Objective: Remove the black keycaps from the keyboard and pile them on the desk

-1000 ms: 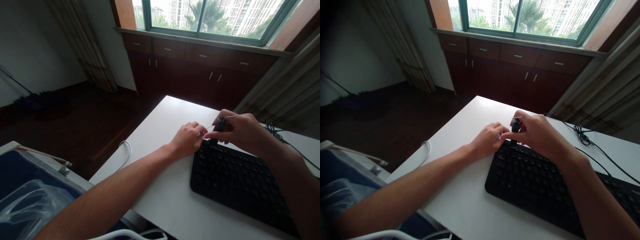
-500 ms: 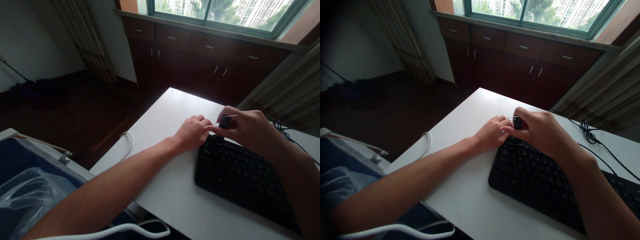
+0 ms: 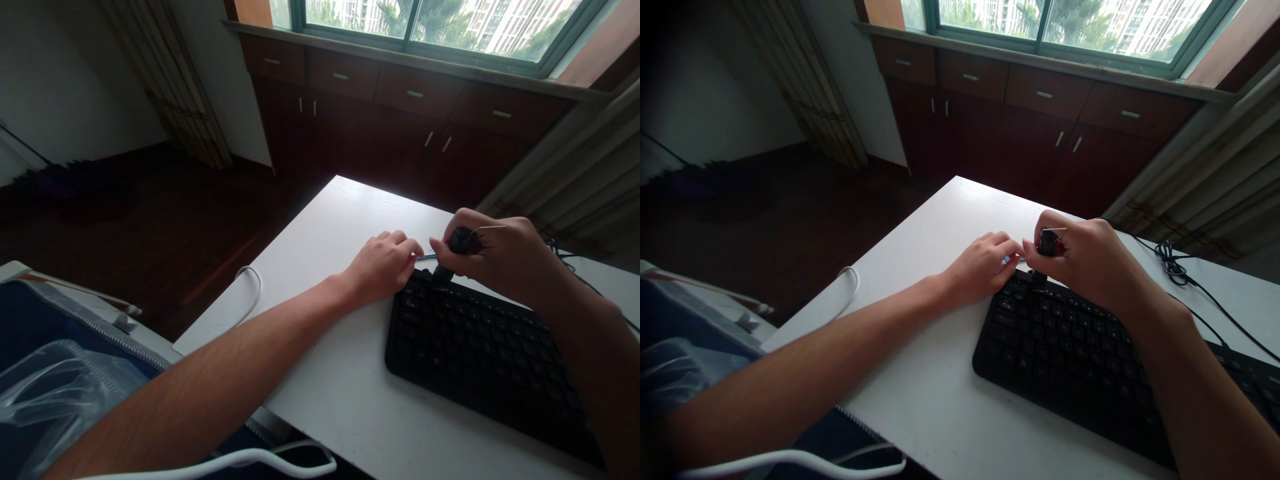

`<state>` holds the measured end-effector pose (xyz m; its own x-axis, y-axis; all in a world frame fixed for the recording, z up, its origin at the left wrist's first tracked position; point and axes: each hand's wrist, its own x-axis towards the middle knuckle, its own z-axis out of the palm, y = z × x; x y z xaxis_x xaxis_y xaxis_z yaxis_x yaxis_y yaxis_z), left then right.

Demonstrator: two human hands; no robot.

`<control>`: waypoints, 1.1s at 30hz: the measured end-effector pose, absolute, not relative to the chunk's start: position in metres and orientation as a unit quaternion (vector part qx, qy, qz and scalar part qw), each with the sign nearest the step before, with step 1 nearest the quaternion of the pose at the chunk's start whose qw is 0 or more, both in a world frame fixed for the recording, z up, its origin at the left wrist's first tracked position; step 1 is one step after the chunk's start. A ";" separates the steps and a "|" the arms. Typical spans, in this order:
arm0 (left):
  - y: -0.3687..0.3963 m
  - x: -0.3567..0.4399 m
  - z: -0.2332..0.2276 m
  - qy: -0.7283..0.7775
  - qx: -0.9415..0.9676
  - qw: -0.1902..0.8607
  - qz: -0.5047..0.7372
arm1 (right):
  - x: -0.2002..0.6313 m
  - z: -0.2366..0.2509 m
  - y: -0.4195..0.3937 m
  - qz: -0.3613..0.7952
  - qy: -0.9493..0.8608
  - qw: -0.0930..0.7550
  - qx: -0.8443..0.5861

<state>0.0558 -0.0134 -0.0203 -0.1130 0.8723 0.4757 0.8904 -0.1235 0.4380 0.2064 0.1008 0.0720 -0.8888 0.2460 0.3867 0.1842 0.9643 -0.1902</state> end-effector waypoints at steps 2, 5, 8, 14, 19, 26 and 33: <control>-0.013 0.056 -0.019 -0.660 -0.667 0.010 -0.346 | 0.208 0.072 0.098 0.054 -0.966 0.226 -0.113; -0.013 0.056 -0.017 -0.656 -0.666 -0.004 -0.355 | 0.214 0.069 0.092 0.066 -0.957 0.253 -0.129; -0.014 0.059 -0.013 -0.647 -0.661 -0.036 -0.379 | 0.221 0.061 0.089 0.154 -0.945 0.249 -0.143; -0.019 0.066 -0.007 -0.615 -0.700 -0.048 -0.359 | 0.224 0.042 0.096 0.224 -0.940 0.242 -0.089; -0.018 0.064 -0.009 -0.605 -0.717 -0.068 -0.340 | 0.223 0.027 0.096 0.237 -0.934 0.261 -0.059; -0.014 0.062 -0.013 -0.597 -0.711 -0.108 -0.355 | 0.221 0.010 0.094 0.258 -0.910 0.318 -0.063; -0.017 0.064 -0.007 -0.597 -0.705 -0.136 -0.359 | 0.227 0.018 0.091 0.286 -0.831 0.447 -0.165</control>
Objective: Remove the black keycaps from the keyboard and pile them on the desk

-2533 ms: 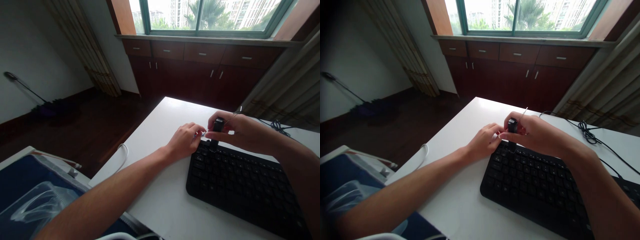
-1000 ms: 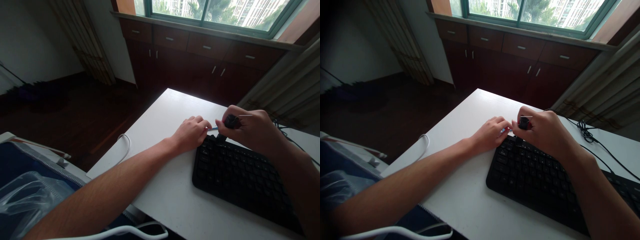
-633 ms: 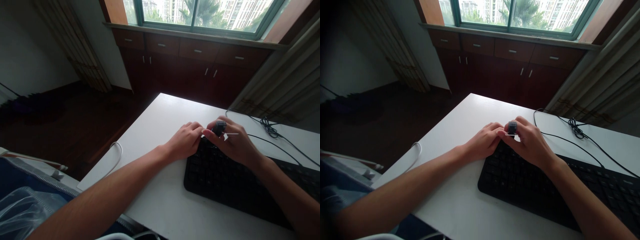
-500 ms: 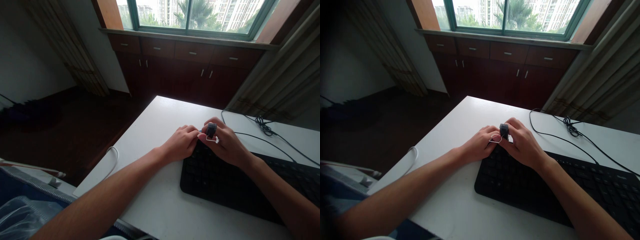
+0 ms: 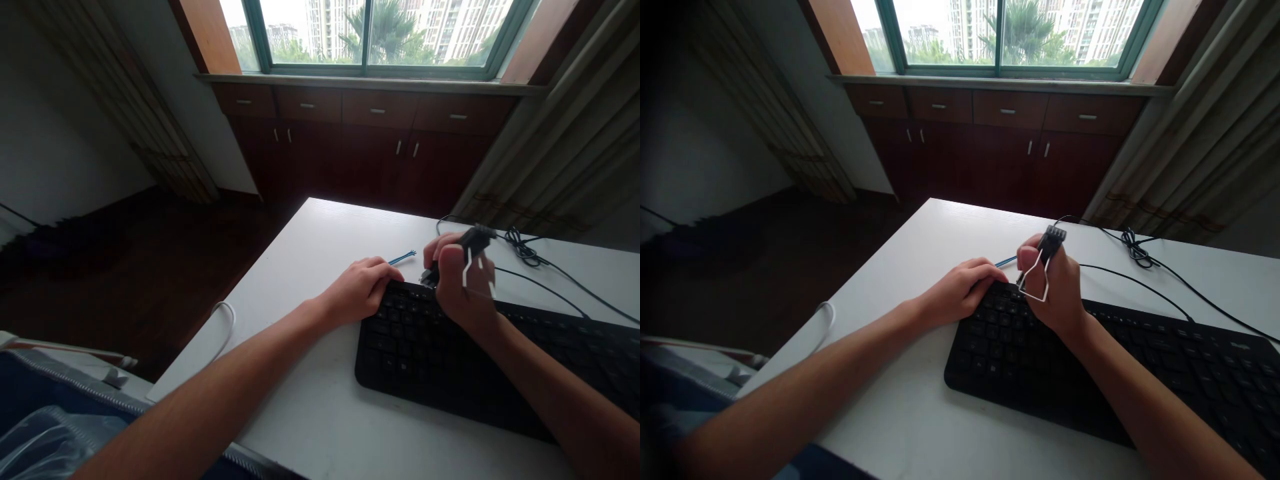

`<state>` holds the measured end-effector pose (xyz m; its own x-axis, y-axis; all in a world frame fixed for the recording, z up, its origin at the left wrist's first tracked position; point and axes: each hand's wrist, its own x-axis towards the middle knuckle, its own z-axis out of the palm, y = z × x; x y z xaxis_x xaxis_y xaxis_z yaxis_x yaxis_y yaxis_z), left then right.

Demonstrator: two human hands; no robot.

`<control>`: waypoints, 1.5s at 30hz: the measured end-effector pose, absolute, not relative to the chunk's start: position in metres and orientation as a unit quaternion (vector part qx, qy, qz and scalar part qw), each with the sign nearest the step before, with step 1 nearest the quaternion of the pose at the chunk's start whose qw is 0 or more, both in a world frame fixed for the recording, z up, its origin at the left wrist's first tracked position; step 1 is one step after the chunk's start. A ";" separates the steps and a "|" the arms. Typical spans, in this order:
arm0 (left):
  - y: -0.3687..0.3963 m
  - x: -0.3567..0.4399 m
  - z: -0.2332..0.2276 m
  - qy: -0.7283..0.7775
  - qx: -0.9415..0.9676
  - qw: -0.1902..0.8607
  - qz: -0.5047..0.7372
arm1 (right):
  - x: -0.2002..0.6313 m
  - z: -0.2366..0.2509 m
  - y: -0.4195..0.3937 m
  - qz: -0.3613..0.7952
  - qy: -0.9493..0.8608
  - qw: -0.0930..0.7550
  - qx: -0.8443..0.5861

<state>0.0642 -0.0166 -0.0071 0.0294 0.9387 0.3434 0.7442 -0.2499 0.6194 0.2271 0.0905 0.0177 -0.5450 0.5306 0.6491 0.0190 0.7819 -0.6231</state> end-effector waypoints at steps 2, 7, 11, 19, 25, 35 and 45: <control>-0.017 0.064 -0.007 0.596 0.705 0.135 0.360 | 0.226 0.019 0.091 0.289 -0.836 0.432 -0.177; -0.022 0.068 0.000 0.591 0.687 0.097 0.411 | 0.221 0.025 0.091 0.304 -0.812 0.443 -0.229; -0.030 0.085 0.015 0.537 0.733 0.063 0.413 | 0.223 0.034 0.096 0.330 -0.782 0.460 -0.262; -0.029 0.110 0.018 0.512 0.794 0.096 0.314 | 0.234 0.064 0.108 0.334 -0.803 0.394 -0.299; -0.025 0.107 0.014 0.506 0.785 0.122 0.337 | 0.237 0.070 0.105 0.331 -0.829 0.357 -0.275; -0.024 0.114 0.014 0.509 0.769 0.133 0.363 | 0.240 0.070 0.110 0.329 -0.839 0.337 -0.273; -0.020 0.023 0.006 0.658 0.655 -0.051 0.368 | 0.245 0.064 0.116 0.336 -0.861 0.255 -0.284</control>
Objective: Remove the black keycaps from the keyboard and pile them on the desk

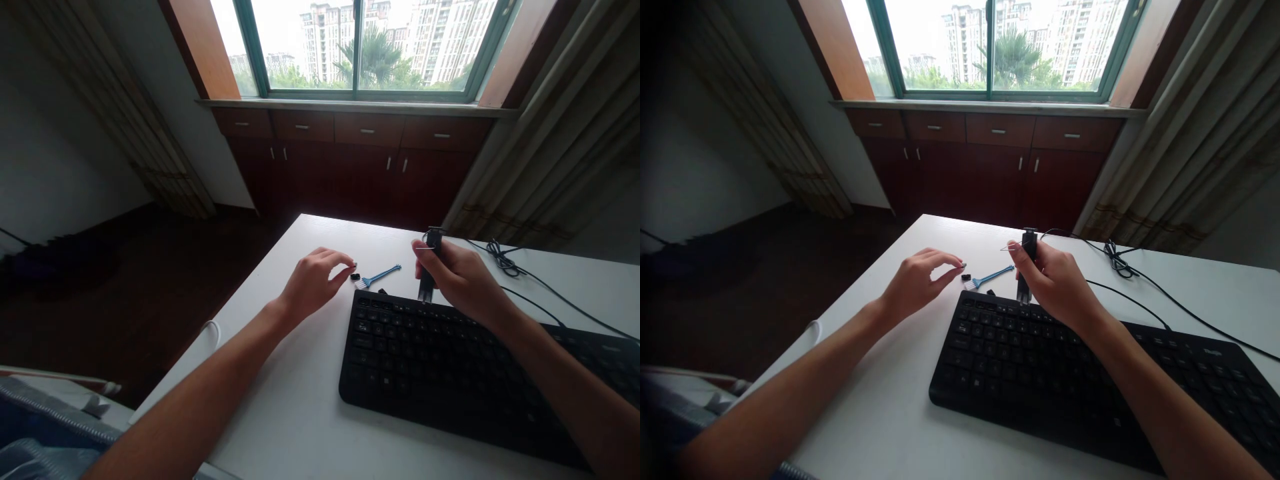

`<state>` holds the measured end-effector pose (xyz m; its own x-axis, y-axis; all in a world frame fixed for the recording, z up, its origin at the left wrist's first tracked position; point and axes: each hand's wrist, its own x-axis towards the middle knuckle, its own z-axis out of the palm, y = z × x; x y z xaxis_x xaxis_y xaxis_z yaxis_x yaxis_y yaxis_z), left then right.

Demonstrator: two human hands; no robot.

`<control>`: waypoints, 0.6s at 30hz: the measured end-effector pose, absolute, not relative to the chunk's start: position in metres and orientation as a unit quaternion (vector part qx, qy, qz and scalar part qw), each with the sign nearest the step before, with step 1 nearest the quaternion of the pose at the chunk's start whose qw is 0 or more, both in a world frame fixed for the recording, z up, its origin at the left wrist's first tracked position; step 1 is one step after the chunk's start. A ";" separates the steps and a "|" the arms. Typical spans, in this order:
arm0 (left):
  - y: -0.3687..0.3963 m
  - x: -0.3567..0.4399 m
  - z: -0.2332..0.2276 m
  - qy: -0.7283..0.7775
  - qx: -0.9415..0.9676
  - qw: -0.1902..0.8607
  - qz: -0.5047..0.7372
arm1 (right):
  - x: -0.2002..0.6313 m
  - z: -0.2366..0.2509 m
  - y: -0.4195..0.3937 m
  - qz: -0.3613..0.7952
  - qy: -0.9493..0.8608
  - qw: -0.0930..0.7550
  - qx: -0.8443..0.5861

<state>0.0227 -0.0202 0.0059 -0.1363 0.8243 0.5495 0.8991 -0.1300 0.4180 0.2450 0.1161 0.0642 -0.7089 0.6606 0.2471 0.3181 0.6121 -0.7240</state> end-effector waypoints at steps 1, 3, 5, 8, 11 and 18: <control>-0.020 0.016 0.002 -0.668 -0.655 0.060 -0.347 | 0.245 0.063 0.118 0.321 -0.868 0.252 -0.284; -0.018 0.010 -0.004 -0.681 -0.661 0.052 -0.312 | 0.244 0.060 0.122 0.266 -0.890 0.246 -0.278; -0.018 0.011 -0.007 -0.684 -0.667 0.031 -0.294 | 0.244 0.053 0.128 0.197 -0.917 0.228 -0.260; -0.018 0.016 -0.006 -0.681 -0.673 0.008 -0.288 | 0.244 0.038 0.139 0.136 -0.950 0.184 -0.212; -0.019 0.020 -0.003 -0.681 -0.676 -0.001 -0.281 | 0.243 0.026 0.146 0.156 -0.971 0.122 -0.134; -0.020 0.020 -0.004 -0.659 -0.702 -0.014 -0.270 | 0.245 0.034 0.154 0.105 -0.979 -0.008 -0.174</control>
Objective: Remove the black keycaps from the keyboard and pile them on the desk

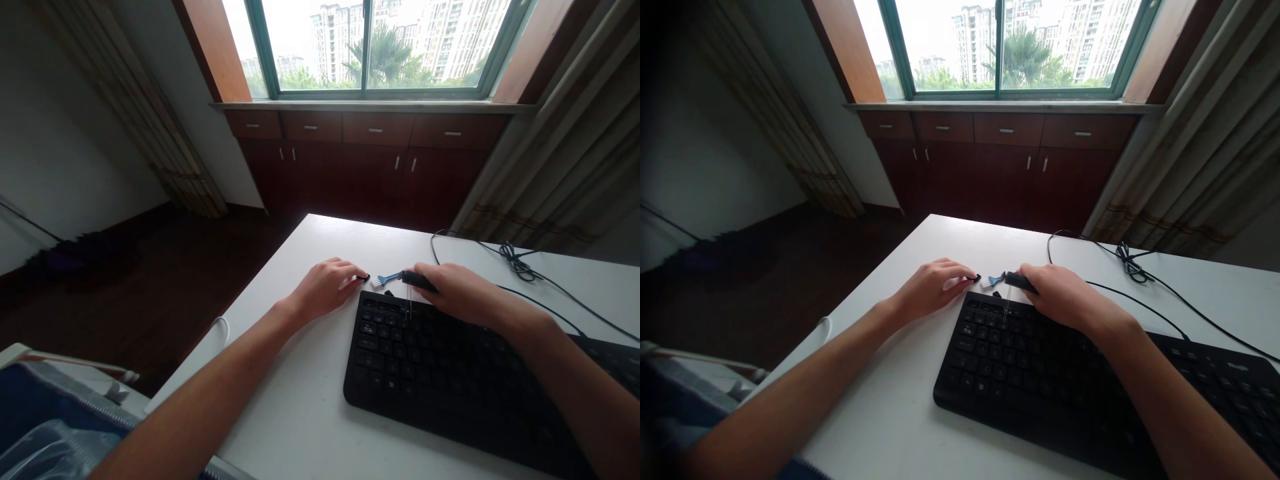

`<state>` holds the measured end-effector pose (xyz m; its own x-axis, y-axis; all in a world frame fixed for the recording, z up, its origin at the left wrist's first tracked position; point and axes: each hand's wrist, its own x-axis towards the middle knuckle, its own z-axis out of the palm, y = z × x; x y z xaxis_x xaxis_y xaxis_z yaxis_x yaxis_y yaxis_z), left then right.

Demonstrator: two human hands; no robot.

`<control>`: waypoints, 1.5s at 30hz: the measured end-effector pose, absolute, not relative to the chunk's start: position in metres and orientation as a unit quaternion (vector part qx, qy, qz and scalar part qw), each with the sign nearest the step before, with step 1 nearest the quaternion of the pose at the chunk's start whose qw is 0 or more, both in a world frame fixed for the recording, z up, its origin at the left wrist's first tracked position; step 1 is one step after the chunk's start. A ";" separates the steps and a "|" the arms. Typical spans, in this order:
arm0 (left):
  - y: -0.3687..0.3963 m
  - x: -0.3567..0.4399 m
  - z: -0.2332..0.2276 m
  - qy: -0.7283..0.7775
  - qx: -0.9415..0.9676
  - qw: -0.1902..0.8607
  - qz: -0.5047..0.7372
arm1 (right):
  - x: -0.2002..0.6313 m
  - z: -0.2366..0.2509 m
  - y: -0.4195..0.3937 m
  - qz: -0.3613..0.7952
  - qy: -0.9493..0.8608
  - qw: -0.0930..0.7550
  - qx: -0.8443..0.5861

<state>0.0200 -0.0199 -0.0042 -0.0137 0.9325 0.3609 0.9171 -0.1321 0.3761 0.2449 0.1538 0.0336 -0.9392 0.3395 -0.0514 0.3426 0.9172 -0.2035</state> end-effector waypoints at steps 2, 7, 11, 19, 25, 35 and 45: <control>-0.019 0.020 -0.006 0.655 0.700 0.024 0.284 | 0.250 0.035 0.162 -0.069 0.973 0.028 0.220; -0.018 0.027 -0.006 0.652 0.663 0.093 0.356 | 0.263 0.041 0.176 -0.050 0.959 -0.008 0.280; -0.019 0.036 -0.002 0.635 0.659 0.090 0.393 | 0.259 0.054 0.159 -0.106 0.952 -0.146 0.246; -0.023 0.052 0.001 0.600 0.699 0.063 0.383 | 0.239 0.061 0.103 -0.395 0.870 -0.152 0.253; -0.023 0.054 -0.003 0.600 0.715 0.050 0.357 | 0.244 0.053 0.112 -0.437 0.848 -0.107 0.279; -0.023 0.054 -0.002 0.597 0.726 0.036 0.341 | 0.245 0.046 0.109 -0.298 0.926 -0.163 0.167; -0.022 0.053 -0.001 0.601 0.726 0.042 0.332 | 0.242 0.043 0.097 -0.191 0.967 -0.147 0.081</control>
